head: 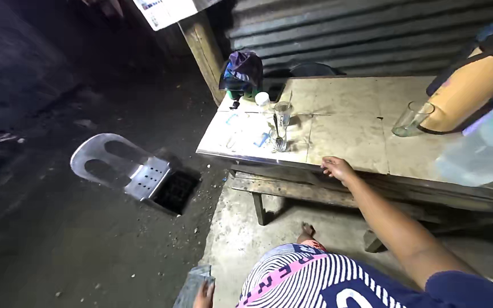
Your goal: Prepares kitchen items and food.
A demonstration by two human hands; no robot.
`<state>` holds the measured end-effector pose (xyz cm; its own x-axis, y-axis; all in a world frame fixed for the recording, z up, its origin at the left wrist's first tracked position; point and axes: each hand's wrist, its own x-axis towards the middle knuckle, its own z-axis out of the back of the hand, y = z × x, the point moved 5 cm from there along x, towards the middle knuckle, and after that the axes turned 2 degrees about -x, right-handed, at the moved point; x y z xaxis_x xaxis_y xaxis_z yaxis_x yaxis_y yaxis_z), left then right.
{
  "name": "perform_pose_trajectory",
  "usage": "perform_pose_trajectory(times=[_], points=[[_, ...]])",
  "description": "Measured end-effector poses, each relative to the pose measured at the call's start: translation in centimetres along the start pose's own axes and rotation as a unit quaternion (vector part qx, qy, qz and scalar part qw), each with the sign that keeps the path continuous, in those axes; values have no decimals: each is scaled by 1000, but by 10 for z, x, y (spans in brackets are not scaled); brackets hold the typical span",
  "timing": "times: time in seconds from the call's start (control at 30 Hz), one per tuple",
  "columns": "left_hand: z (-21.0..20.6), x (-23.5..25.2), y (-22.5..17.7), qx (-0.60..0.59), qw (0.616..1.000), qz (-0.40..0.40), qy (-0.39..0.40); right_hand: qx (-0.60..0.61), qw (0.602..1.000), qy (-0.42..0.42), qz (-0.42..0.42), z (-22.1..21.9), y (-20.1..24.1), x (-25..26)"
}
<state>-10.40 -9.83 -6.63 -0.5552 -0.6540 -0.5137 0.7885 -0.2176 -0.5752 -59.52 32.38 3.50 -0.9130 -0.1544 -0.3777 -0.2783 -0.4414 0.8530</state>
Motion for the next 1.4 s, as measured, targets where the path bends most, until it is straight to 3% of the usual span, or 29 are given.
perform_pose_trajectory(times=[0.07, 0.2, 0.27, 0.37, 0.53, 0.63, 0.73, 0.9, 1.2, 1.3, 1.4], points=[[14, 64, -89, -20, 996, -82, 1, 0, 999, -40, -3, 3, 28, 42], [-7, 110, -255, -77, 984, -161, 21, -36, 998, -42, 12, -6, 93, 150], [-33, 121, -311, -72, 977, -192, 57, -72, 997, -39, 11, -17, 122, 201], [-64, 139, -360, -10, 967, -225, 117, -126, 992, -28, -13, -40, 147, 256], [-56, 179, -377, -38, 979, -176, 99, -187, 981, -33, -40, -59, 157, 296], [-39, 203, -378, -48, 986, -145, 71, -288, 957, -7, -25, -38, 163, 281], [-27, 225, -388, -80, 986, -141, 44, -318, 948, 3, -18, -3, 139, 249], [-19, 260, -411, -69, 977, -195, 48, -290, 951, 6, -103, 29, 93, 175], [26, 322, -472, 88, 914, -370, 145, -162, 969, -131, -132, 7, 63, 120], [52, 350, -461, 92, 908, -380, 154, -210, 943, -224, -127, 18, 81, 70], [70, 377, -436, 93, 922, -338, 165, -232, 905, -351, -57, -5, 135, 19]])
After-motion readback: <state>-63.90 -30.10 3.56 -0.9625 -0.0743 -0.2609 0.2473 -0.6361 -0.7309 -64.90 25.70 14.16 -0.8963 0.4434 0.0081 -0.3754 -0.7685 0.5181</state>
